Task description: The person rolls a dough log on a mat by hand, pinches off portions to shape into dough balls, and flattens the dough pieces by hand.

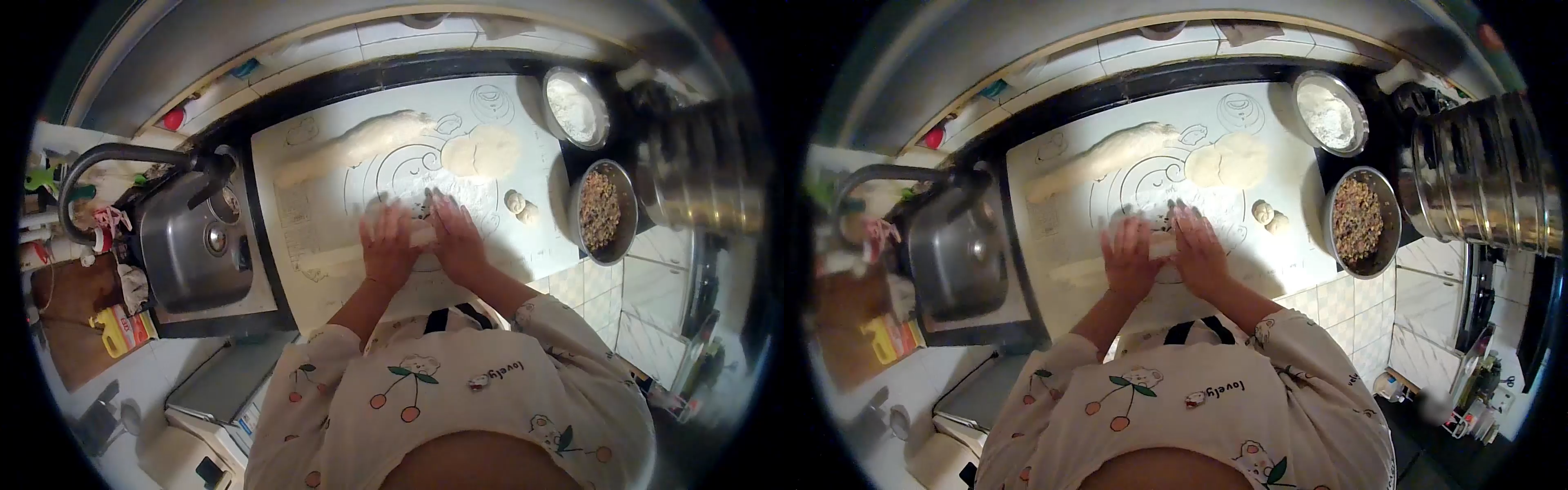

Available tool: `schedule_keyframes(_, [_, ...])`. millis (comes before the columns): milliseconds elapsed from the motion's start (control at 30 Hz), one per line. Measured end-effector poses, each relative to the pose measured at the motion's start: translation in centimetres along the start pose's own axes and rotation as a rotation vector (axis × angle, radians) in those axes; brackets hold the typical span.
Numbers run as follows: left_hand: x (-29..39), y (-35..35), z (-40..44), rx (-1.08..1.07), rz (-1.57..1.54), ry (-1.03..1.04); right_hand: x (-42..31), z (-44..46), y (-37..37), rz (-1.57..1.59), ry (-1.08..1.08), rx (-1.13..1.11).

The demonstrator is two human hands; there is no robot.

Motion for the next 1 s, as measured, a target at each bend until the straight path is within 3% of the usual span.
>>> schedule_keyframes(67, [0.1, -1.0, 0.7, 0.084, 0.073, -0.058, 0.8, 1.1, 0.0, 0.016, -0.012, 0.011])
schedule_keyframes(133, [-1.2, -1.5, 4.3, -0.035, 0.18, -0.075, 1.7, 4.3, -1.4, 0.084, 0.013, 0.018])
schedule_keyframes(200, [-2.9, -1.6, 7.7, 0.088, 0.216, -0.138, 3.6, 7.4, -1.2, 0.043, 0.026, 0.269])
schedule_keyframes(233, [-3.2, -1.9, 8.4, 0.159, 0.234, -0.17, 3.5, 7.7, -1.6, 0.048, 0.068, 0.197])
schedule_keyframes(333, [-1.3, -0.2, 2.6, 0.098, 0.073, -0.028, 1.8, 1.6, 0.6, 0.006, -0.058, 0.032])
schedule_keyframes(433, [-0.4, 0.7, -0.8, -0.146, 0.059, -0.075, 1.3, -2.4, 3.7, -0.051, -0.07, -0.128])
schedule_keyframes(533, [-2.4, -1.4, 6.4, 0.045, 0.127, -0.119, 3.3, 4.3, 0.5, 0.114, -0.013, 0.276])
schedule_keyframes(567, [-2.7, -1.6, 7.9, 0.126, 0.142, -0.141, 3.3, 4.1, 0.7, 0.076, -0.013, 0.234])
schedule_keyframes(633, [-2.0, -1.6, 6.0, 0.083, 0.125, -0.093, 3.5, 4.6, 0.7, -0.011, -0.024, 0.172])
schedule_keyframes(733, [-0.7, 0.5, -0.7, 0.049, 0.068, -0.05, 0.3, -2.5, 0.6, -0.026, -0.138, -0.136])
schedule_keyframes(833, [-0.1, 1.3, -4.1, -0.051, -0.085, -0.086, 0.7, -1.4, 0.9, 0.256, -0.128, -0.105])
schedule_keyframes(900, [-0.9, 1.1, -3.3, -0.042, -0.169, -0.072, 0.8, 1.0, 0.2, 0.269, -0.312, -0.171])
schedule_keyframes(933, [-1.5, 1.1, -3.0, 0.02, -0.175, -0.02, 0.5, 1.9, 0.0, 0.278, -0.404, -0.208])
schedule_keyframes(1000, [-2.5, 0.9, -2.1, 0.141, -0.192, 0.085, 0.8, 2.9, 1.0, 0.217, -0.371, -0.283])
Point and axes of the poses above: each hand's wrist, its own z-axis towards the middle knuckle, its own y-axis out of the palm, x = y × z, the point moved 3 cm from there along z, towards the middle knuckle, and after that the axes turned 10 degrees about -x, right-handed, at the moved point
